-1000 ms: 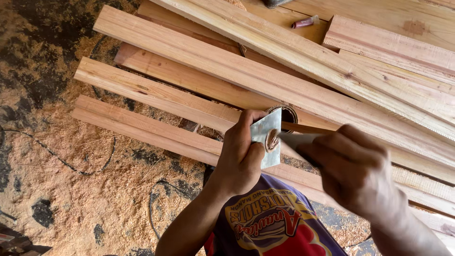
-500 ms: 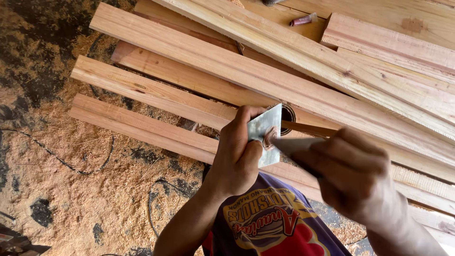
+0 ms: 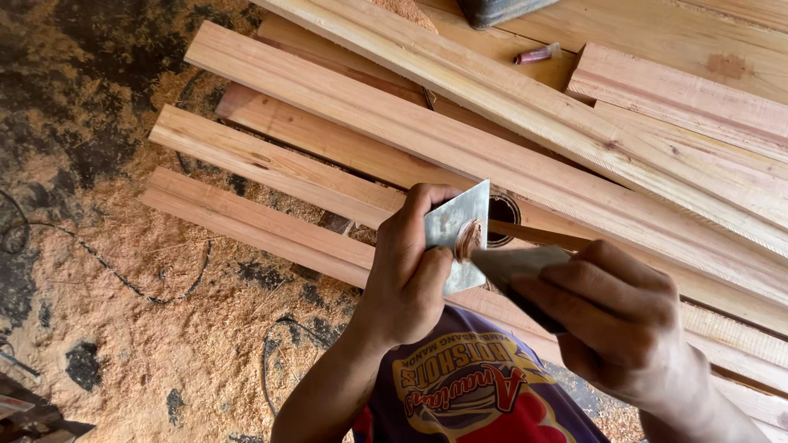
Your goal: The person applies wood filler to gaps in wooden planks using a putty knife and sandpaper. They scoop filler from a can, spread it into the gaps, and smooth the surface, then move to another plank and repeat the process.
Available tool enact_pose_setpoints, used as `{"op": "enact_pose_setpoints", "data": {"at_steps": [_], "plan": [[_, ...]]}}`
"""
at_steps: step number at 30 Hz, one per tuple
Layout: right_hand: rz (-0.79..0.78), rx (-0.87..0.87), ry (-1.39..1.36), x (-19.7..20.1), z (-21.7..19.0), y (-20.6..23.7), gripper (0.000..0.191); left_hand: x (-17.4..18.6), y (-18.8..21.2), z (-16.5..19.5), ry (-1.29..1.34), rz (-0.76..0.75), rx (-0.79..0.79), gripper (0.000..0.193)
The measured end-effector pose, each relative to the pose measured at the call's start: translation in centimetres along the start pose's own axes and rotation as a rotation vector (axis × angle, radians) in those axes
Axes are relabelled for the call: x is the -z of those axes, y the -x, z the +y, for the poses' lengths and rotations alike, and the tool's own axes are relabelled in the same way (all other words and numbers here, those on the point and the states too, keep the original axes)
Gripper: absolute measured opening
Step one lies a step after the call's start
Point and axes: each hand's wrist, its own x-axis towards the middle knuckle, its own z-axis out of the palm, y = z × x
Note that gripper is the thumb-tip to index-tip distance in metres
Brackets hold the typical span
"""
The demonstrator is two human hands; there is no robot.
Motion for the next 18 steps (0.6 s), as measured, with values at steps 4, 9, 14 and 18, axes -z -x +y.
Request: {"op": "enact_pose_setpoints", "data": {"at_steps": [4, 9, 14, 18], "plan": [[0.054, -0.101, 0.097, 0.2, 0.1, 0.2, 0.027, -0.1, 0.2, 0.1, -0.047, 0.019, -0.123, 0.036], [0.031, -0.064, 0.043, 0.6, 0.1, 0.4, 0.035, -0.2, 0.2, 0.4, -0.051, 0.015, -0.103, 0.038], [0.037, 0.07, 0.026, 1.0, 0.1, 0.5, 0.041, -0.4, 0.1, 1.0, -0.021, 0.008, -0.064, 0.039], [0.059, -0.008, 0.026, 1.0, 0.1, 0.5, 0.038, -0.7, -0.1, 1.2, -0.049, -0.007, -0.11, 0.038]]}}
